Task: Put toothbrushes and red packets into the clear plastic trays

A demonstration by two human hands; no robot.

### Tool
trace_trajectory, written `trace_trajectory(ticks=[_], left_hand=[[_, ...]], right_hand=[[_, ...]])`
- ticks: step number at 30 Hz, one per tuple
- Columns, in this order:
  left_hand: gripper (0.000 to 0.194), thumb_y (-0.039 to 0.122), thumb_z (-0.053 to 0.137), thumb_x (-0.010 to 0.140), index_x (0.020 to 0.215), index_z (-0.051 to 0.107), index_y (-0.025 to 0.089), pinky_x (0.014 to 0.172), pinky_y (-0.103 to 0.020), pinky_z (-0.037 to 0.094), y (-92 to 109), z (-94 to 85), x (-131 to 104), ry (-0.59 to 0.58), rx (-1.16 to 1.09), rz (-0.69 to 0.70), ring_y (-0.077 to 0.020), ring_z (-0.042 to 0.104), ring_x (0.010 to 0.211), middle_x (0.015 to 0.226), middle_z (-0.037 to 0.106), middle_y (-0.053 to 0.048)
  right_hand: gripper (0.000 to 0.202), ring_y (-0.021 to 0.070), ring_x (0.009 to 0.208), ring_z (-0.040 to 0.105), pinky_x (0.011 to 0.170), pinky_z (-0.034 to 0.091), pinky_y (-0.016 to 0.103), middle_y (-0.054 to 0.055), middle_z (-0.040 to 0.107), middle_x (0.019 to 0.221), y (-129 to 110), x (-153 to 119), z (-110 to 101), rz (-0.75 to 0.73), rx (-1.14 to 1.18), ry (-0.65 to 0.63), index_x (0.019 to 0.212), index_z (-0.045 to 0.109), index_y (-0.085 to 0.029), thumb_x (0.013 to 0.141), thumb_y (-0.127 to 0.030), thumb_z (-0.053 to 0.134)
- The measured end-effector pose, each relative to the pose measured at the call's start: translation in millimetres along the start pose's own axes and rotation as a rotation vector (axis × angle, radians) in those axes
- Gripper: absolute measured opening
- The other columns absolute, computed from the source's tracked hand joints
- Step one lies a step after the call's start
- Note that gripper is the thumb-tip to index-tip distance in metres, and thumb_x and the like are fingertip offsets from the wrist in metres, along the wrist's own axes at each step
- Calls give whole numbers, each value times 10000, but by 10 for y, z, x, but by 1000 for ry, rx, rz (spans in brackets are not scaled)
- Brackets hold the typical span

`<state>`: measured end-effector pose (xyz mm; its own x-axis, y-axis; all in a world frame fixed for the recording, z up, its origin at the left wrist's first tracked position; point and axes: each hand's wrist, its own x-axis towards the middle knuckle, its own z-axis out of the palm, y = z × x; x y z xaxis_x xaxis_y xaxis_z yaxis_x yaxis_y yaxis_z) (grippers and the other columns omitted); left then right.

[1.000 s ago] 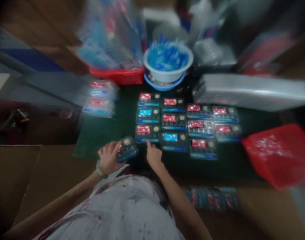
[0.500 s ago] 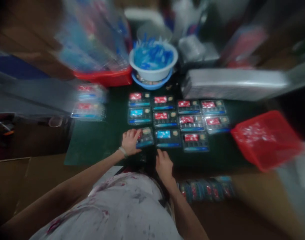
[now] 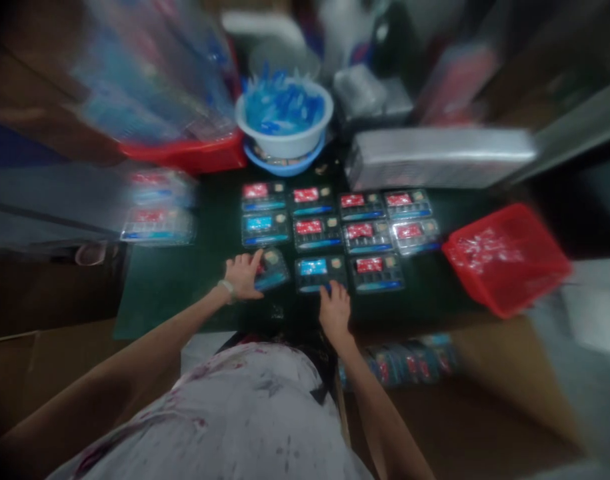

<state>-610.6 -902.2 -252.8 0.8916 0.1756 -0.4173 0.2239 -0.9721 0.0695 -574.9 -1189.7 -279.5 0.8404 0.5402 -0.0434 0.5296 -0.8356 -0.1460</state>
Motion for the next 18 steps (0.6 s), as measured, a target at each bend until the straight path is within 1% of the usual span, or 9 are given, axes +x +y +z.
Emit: trace_trajectory(ticks=[3,4,7,10,12,13,15,16,18], left_hand=[[1352,592,760,404,1486,87,139,910,-519,276,18,74,-56,15,-22,-35,-420,377,1138,1336,351,-252],[1334,576,759,413,1485,94,140,906,-518,279,31,97,-66,22,-25,-35,-418,381,1133,1334,353,-250],[1218,465,738,459,1473,145,142,880,-498,301,5,151,-113,41,-21,-20,-388,429,1073,1237,436,-221],[1143,440,696,489,1461,173,143,854,-477,325,-158,178,-237,47,-42,-52,-371,456,1035,1169,473,-195],[1122,466,669,514,1459,161,135,836,-462,340,-259,158,-338,37,-83,-113,-362,465,1027,1147,482,-189],[1120,478,662,521,1457,156,131,829,-455,345,-269,130,-377,38,-99,-131,-358,469,1024,1139,485,-186],[1126,488,662,516,1456,152,137,828,-445,347,-163,35,-407,65,-108,-98,-348,471,1025,1139,484,-178],[1131,487,667,508,1457,153,147,833,-443,343,-44,-29,-398,91,-101,-48,-344,468,1032,1148,480,-173],[1148,474,688,480,1458,161,180,855,-442,329,277,-175,-349,163,-68,117,-336,455,1053,1182,466,-159]], right_hand=[[370,300,1139,408,877,368,410,142,472,1279,-123,-109,33,-26,9,-25,1185,605,-216,880,-136,412],[368,300,1137,409,880,369,411,141,473,1279,-170,-143,46,-35,15,-31,1183,606,-219,880,-137,413],[354,290,1110,427,882,382,403,135,479,1268,-288,-225,65,-41,59,-19,1180,605,-209,882,-148,424],[338,274,1098,446,884,402,403,141,484,1250,-302,-267,31,12,146,69,1190,586,-179,897,-169,417],[332,264,1111,448,905,410,412,151,478,1243,-240,-270,-7,73,226,173,1197,568,-155,908,-185,408],[330,257,1114,449,919,413,412,155,477,1232,-192,-265,-22,111,275,231,1200,559,-144,910,-193,408],[331,242,1106,461,936,422,404,162,485,1196,-76,-244,-34,197,375,327,1205,541,-123,911,-204,410],[332,235,1094,471,936,429,397,164,495,1169,-13,-228,-30,241,422,360,1204,534,-112,912,-207,409],[333,221,1054,496,923,449,374,161,519,1100,118,-192,-12,336,517,405,1200,523,-89,913,-209,405]])
